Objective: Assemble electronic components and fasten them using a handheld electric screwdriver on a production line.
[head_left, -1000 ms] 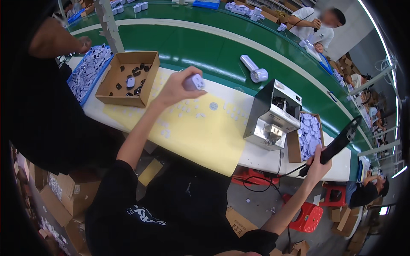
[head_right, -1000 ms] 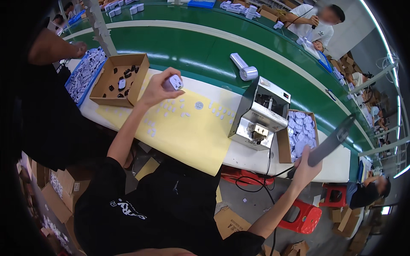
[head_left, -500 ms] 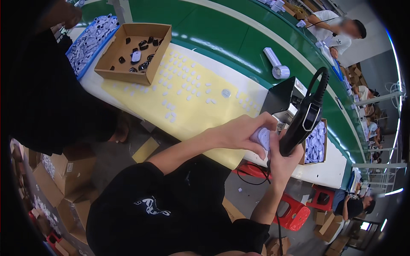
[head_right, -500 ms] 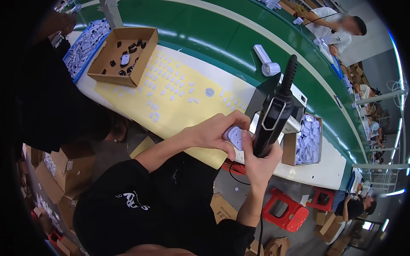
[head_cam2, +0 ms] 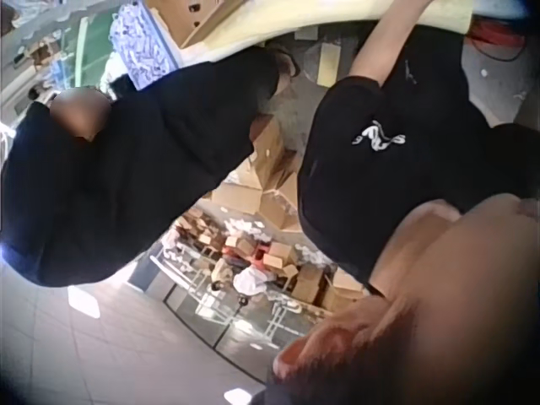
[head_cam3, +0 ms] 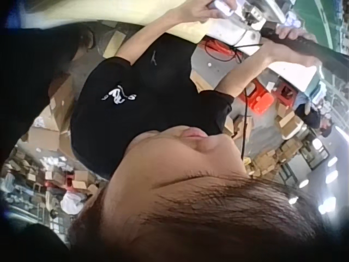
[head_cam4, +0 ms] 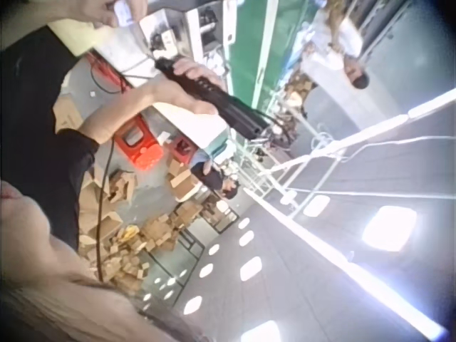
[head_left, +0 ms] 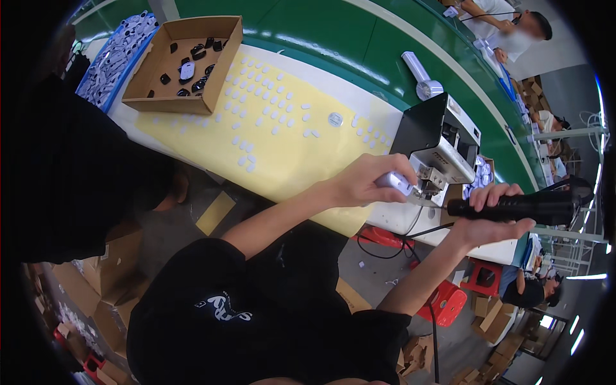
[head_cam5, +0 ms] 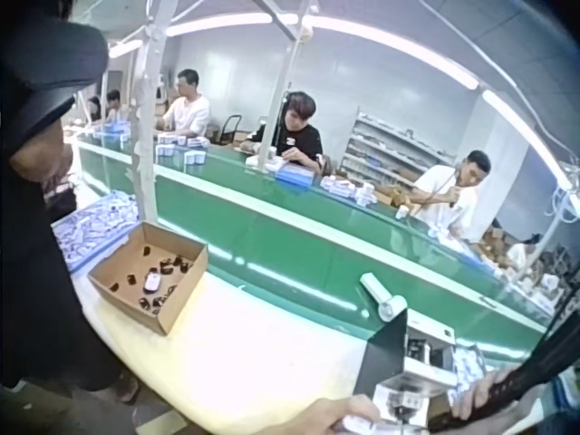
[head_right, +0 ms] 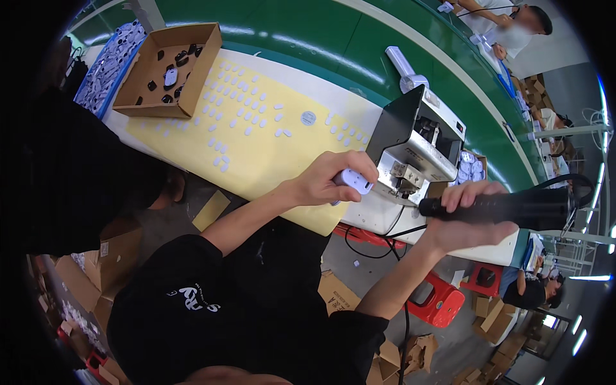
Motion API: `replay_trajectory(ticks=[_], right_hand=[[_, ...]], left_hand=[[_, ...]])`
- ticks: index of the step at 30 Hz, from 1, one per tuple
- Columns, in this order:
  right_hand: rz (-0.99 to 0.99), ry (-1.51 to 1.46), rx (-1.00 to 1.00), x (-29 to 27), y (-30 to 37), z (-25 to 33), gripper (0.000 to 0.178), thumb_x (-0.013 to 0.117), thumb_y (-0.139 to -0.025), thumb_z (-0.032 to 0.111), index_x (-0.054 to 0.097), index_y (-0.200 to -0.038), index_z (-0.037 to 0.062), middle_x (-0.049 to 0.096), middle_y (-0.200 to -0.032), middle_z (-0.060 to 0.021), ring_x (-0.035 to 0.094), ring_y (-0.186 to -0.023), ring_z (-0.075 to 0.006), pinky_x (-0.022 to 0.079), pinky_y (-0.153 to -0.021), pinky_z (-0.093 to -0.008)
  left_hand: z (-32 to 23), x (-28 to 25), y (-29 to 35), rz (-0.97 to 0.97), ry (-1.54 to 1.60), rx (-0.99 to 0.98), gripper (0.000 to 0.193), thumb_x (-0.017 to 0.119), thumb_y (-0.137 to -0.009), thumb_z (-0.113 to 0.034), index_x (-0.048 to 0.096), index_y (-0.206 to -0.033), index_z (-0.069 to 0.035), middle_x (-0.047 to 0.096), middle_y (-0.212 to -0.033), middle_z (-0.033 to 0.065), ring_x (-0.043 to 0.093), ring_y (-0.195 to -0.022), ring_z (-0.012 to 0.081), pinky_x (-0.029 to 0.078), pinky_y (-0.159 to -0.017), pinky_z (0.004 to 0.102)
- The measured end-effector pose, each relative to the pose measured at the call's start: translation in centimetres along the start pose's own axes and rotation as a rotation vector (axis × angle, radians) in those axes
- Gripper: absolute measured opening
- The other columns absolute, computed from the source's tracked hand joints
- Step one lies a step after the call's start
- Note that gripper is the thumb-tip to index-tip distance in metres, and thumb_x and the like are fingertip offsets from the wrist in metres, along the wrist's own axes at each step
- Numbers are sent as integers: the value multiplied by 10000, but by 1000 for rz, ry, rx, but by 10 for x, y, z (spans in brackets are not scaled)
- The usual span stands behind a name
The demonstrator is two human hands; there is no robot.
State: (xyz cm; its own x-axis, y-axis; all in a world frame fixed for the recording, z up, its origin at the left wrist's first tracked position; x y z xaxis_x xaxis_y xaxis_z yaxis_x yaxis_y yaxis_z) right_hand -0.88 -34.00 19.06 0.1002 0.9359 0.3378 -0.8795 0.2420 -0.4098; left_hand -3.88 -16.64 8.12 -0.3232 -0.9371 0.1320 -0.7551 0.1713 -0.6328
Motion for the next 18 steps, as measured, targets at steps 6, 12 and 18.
replay_trajectory(ticks=[6,12,18], right_hand=[[-24,56,-110,-20,-6,-33,637,319,-811,701,447,-842,77,378,-545,-22,344,-402,-101,273,-364,-208],[-2,74,-149,-16,1,-35,675,337,-785,748,450,-839,84,386,-544,-16,358,-402,-90,280,-362,-196],[-11,87,-184,-13,1,-30,631,265,-829,672,399,-798,55,365,-529,-43,323,-385,-113,271,-347,-234]], left_hand=[[3,-2,0,-28,64,-1,341,655,-811,-336,535,-996,-76,610,-922,79,591,-818,187,454,-703,274],[2,-3,0,-17,72,-8,356,667,-800,-337,527,-994,-73,610,-928,95,593,-833,194,458,-699,278],[3,-3,0,-14,58,-12,353,677,-795,-319,527,-992,-68,611,-929,94,595,-836,197,459,-702,276]])
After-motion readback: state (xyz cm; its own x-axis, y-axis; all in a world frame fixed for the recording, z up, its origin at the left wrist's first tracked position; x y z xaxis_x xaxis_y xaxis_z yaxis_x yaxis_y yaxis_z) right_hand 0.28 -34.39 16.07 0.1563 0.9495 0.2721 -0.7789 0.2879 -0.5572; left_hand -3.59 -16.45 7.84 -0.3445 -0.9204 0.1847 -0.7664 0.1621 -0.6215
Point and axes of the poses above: each hand's wrist, its own y-axis away from the middle knuckle, its own x-axis out of the palm, z = x × y, the point moved 10 cm from there along -y, towards the middle knuckle
